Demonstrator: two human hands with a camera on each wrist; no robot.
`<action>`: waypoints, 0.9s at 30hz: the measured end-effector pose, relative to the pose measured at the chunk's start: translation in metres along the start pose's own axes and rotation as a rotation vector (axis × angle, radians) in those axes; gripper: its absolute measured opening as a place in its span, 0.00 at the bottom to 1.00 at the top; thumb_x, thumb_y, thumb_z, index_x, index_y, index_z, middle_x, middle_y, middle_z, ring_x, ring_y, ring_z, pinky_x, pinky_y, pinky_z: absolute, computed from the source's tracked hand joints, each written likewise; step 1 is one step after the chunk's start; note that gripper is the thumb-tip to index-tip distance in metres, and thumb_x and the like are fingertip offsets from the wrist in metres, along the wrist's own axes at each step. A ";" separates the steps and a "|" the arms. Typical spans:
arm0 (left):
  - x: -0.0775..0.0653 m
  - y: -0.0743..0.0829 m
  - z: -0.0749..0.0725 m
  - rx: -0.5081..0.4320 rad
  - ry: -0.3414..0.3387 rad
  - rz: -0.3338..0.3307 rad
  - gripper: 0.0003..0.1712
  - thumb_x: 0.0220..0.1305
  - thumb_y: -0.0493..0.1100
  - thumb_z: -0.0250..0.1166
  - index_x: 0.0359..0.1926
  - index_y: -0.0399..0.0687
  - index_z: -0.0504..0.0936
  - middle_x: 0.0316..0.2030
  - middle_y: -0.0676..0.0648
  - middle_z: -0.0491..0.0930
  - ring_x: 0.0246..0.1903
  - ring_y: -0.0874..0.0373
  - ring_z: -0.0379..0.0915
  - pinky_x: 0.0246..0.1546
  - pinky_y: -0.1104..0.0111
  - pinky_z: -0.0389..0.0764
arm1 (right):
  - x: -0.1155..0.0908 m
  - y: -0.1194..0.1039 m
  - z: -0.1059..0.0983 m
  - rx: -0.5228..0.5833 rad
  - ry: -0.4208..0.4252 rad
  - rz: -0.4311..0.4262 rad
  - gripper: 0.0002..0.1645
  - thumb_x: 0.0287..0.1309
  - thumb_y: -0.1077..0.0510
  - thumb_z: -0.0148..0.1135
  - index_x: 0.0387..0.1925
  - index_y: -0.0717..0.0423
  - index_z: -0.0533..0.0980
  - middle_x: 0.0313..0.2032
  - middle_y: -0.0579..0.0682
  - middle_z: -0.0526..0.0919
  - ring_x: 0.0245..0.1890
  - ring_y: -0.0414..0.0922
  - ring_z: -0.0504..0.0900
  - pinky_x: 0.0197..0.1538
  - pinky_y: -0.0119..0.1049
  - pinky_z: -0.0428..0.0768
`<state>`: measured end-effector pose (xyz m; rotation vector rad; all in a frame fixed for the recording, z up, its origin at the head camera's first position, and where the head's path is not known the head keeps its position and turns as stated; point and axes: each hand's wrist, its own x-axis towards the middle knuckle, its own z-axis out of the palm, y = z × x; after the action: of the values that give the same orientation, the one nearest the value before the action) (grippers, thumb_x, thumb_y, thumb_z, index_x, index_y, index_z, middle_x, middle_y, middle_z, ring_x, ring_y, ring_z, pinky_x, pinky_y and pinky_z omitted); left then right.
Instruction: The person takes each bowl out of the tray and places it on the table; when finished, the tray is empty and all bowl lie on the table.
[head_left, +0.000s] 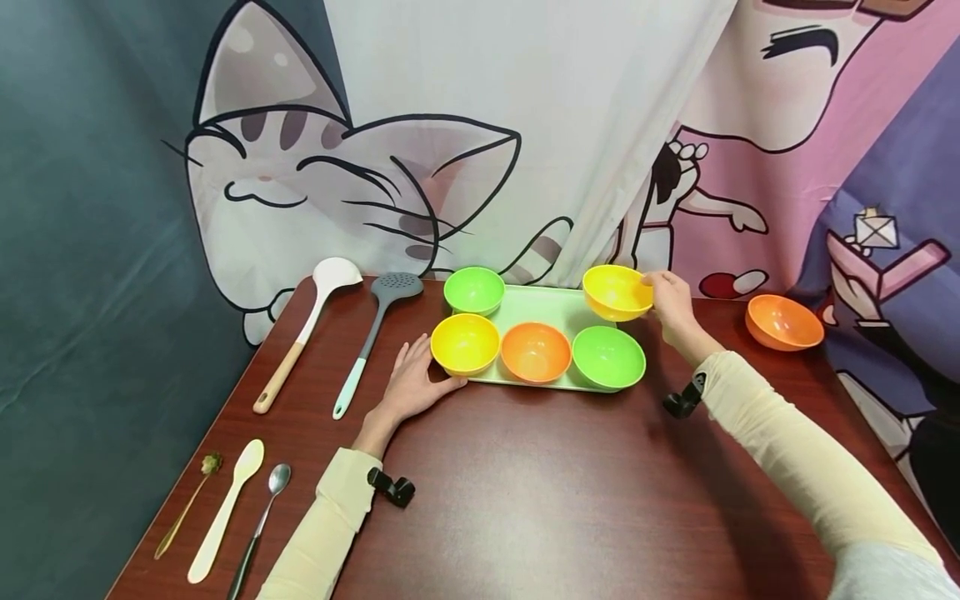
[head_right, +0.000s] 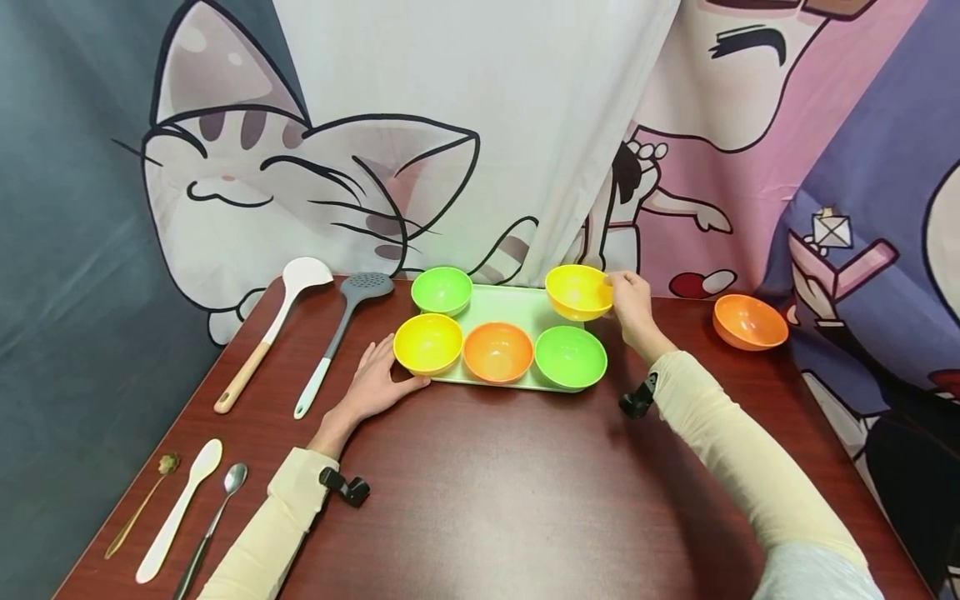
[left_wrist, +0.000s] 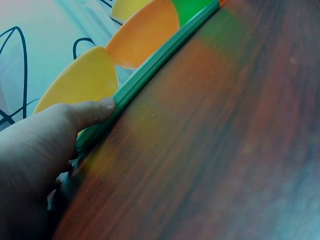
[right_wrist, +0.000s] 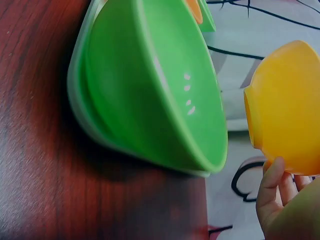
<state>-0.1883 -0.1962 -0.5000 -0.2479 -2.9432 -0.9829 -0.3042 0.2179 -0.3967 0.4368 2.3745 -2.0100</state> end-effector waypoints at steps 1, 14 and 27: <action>0.000 0.000 0.000 0.000 0.001 0.000 0.57 0.56 0.71 0.67 0.78 0.53 0.54 0.76 0.45 0.58 0.78 0.50 0.44 0.78 0.48 0.37 | 0.000 0.002 -0.003 0.019 0.010 0.007 0.07 0.68 0.53 0.49 0.40 0.46 0.74 0.41 0.45 0.72 0.27 0.36 0.75 0.26 0.25 0.80; -0.001 0.002 -0.002 0.000 0.016 0.015 0.57 0.55 0.70 0.68 0.78 0.51 0.56 0.75 0.43 0.60 0.78 0.47 0.46 0.78 0.47 0.39 | 0.005 0.035 -0.040 0.286 0.127 0.103 0.02 0.65 0.59 0.52 0.39 0.49 0.69 0.32 0.44 0.69 0.25 0.36 0.71 0.23 0.31 0.84; -0.001 0.003 -0.002 0.008 0.009 0.008 0.57 0.55 0.69 0.68 0.78 0.50 0.56 0.75 0.43 0.60 0.78 0.48 0.46 0.78 0.47 0.39 | 0.005 0.059 -0.066 0.392 0.255 0.215 0.03 0.68 0.59 0.49 0.40 0.48 0.65 0.39 0.45 0.65 0.27 0.37 0.75 0.28 0.35 0.87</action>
<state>-0.1868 -0.1954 -0.4964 -0.2537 -2.9351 -0.9686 -0.2849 0.2916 -0.4431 0.9618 1.9275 -2.4329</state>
